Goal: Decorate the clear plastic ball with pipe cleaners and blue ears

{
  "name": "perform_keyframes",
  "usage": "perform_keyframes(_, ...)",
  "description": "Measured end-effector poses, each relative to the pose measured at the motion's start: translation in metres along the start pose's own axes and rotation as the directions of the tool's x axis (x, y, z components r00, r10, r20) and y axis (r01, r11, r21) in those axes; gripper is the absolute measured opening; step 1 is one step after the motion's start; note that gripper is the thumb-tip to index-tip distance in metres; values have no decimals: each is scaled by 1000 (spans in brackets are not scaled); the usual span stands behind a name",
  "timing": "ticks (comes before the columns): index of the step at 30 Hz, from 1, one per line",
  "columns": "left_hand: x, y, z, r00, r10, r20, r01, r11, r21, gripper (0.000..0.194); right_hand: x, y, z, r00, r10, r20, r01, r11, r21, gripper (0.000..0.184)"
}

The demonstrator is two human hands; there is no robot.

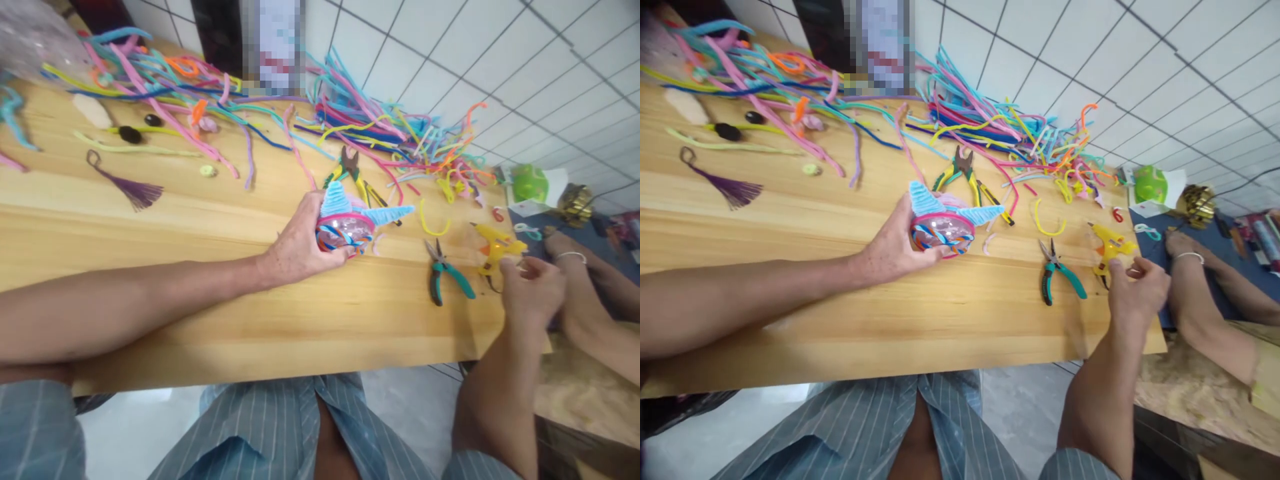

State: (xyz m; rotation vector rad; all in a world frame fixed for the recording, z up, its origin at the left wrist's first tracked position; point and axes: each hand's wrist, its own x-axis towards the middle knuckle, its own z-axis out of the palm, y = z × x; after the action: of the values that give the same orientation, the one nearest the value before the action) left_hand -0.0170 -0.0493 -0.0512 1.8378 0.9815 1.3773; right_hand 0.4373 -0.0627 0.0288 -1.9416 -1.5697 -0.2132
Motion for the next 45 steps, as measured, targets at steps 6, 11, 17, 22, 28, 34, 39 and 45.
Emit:
perform_keyframes(6,1,1,-2,999,-52,-7,52,997,-51,82,-53,-122,0,982,-178,61,132,881,453,44)
perform_keyframes(11,0,1,-7,998,-69,-6,69,996,-58,75,-77,-194,31,879,-475,41,395,774,495,37)
perform_keyframes(17,3,2,-6,987,-162,-13,156,965,-210,83,-85,-203,64,653,-752,-92,742,611,275,39)
perform_keyframes(22,4,8,-6,971,-240,-7,230,935,-269,80,-88,-203,85,548,-815,-188,827,494,270,46)
perform_keyframes(28,6,13,-9,969,-246,-27,227,927,-300,77,-92,-200,91,536,-829,-160,829,481,287,62)
perform_keyframes(34,4,15,-8,954,-298,-39,277,923,-266,80,-90,-198,86,508,-853,-118,840,460,287,73)
perform_keyframes(39,3,17,-3,952,-305,-31,287,923,-258,80,-89,-193,85,497,-864,-74,842,460,282,80)
perform_keyframes(45,2,18,-4,952,-303,-40,289,936,-201,78,-92,-193,85,516,-853,-72,824,472,314,83)
